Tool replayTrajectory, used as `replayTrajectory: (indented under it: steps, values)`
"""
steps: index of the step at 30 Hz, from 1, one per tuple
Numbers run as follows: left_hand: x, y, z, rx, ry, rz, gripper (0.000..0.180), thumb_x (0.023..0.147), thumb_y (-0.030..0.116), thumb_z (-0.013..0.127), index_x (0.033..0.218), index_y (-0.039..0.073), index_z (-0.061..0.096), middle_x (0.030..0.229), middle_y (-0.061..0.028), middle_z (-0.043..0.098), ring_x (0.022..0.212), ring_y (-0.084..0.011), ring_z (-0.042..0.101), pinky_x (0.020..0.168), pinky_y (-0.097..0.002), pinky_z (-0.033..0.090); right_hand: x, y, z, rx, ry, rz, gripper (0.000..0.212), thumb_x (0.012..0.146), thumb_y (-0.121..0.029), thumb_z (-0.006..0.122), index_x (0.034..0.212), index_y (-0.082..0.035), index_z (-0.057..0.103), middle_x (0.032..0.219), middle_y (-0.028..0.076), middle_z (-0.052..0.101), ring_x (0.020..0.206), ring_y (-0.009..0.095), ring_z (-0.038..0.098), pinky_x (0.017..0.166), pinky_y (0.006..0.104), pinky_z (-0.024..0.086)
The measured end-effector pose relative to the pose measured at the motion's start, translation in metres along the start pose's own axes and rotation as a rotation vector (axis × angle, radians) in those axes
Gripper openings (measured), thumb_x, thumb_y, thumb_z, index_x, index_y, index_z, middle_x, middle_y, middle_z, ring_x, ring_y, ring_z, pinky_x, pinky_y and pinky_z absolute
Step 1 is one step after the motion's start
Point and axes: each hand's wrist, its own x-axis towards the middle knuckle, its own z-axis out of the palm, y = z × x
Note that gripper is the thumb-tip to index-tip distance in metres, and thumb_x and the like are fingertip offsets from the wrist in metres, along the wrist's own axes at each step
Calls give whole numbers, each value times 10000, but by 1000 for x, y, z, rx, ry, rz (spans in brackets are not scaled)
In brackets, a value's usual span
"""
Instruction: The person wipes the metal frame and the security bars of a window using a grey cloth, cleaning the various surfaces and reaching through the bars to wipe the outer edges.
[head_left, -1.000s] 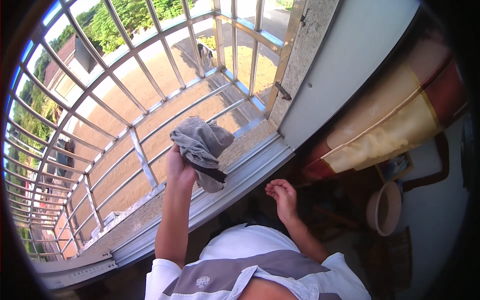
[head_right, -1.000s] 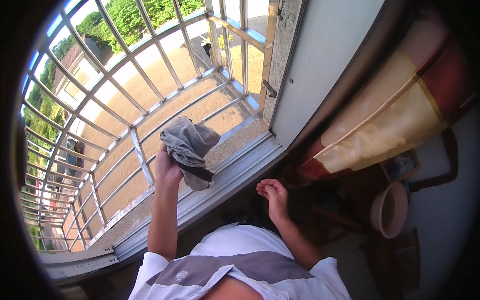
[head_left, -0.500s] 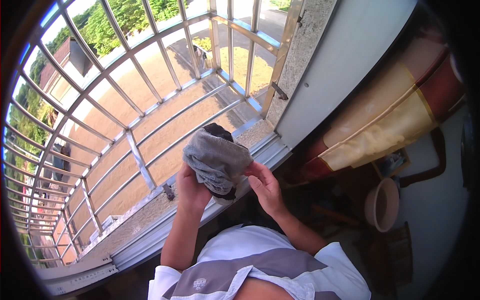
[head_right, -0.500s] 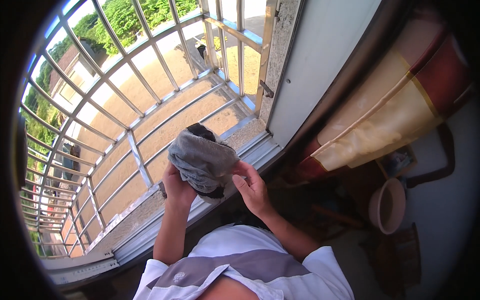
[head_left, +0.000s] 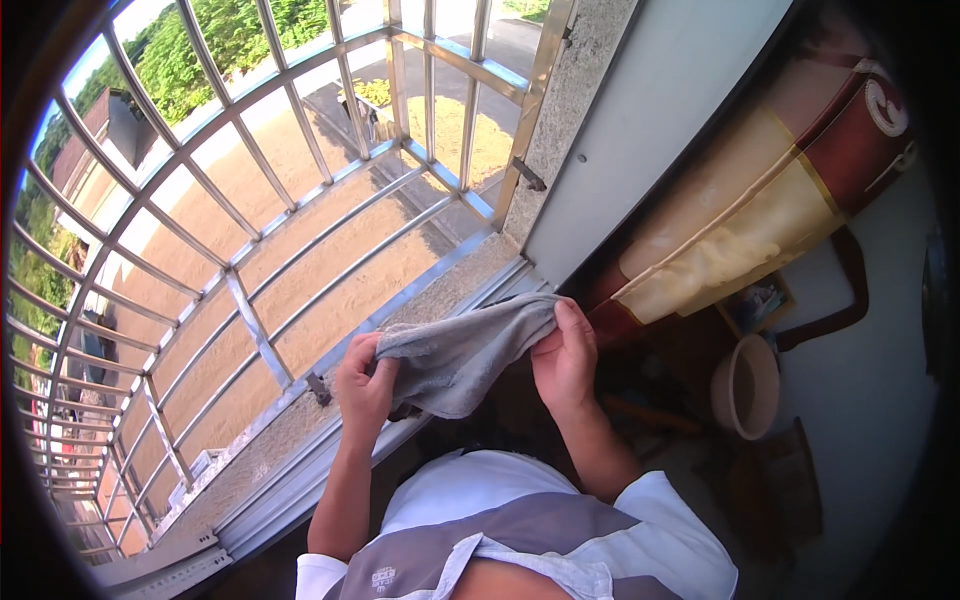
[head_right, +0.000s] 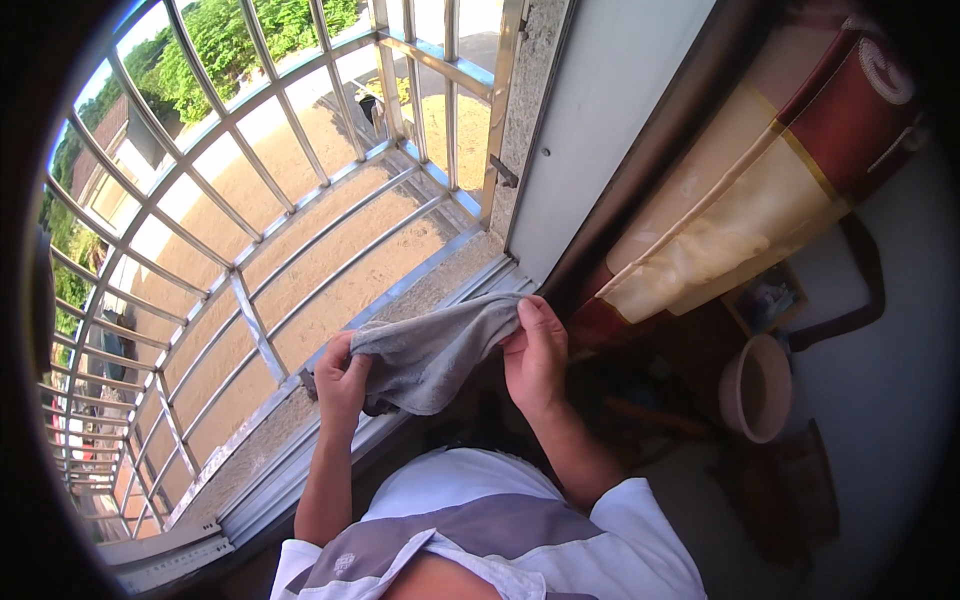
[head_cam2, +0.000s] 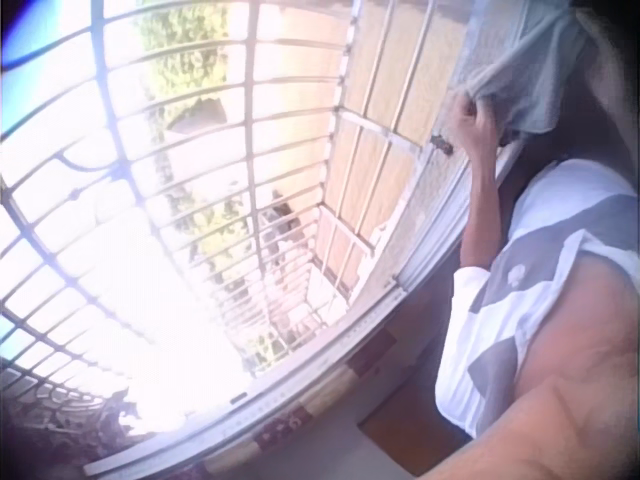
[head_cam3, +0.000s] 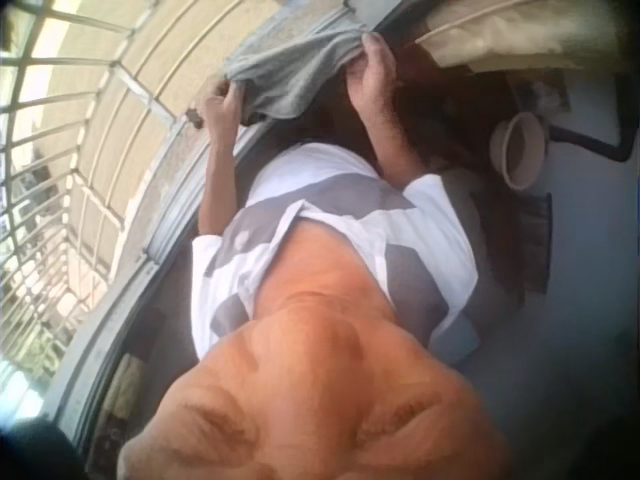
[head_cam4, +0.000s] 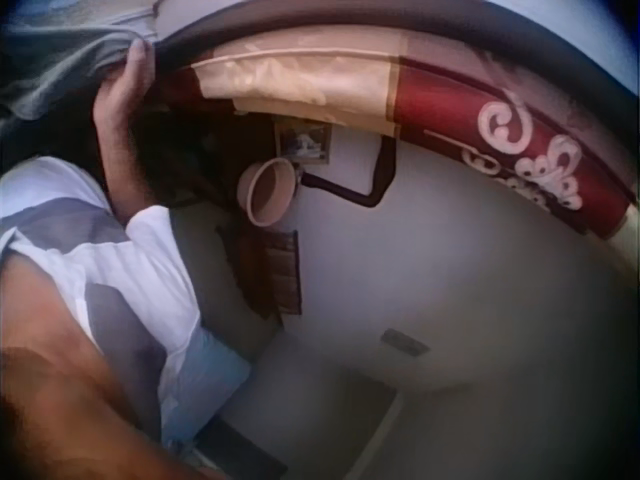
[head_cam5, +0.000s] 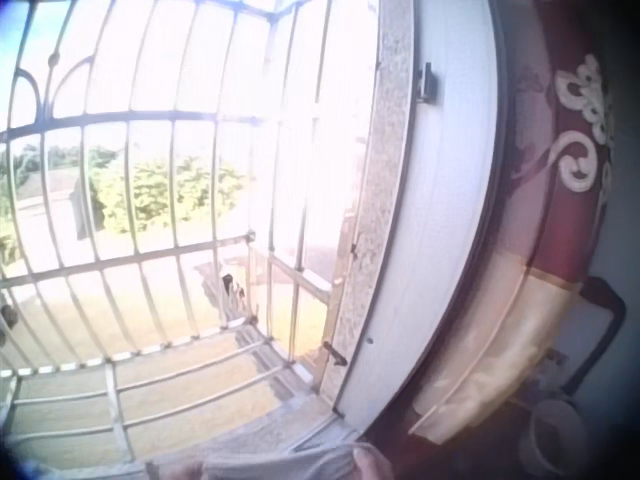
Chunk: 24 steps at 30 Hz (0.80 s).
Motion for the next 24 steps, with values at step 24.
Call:
replayTrajectory:
  steps: [24]
  values:
    - [-7, 12, 62, 530, -224, 526, 354, 755, 138, 824, 1082, 120, 690, 1019, -72, 603, 963, -301, 615, 824, -416, 499, 54, 27, -29, -2071, -53, -513, 361, 889, -303, 725, 1118, -36, 644, 1097, 155, 625, 1076, 356, 580, 857, 475, 550]
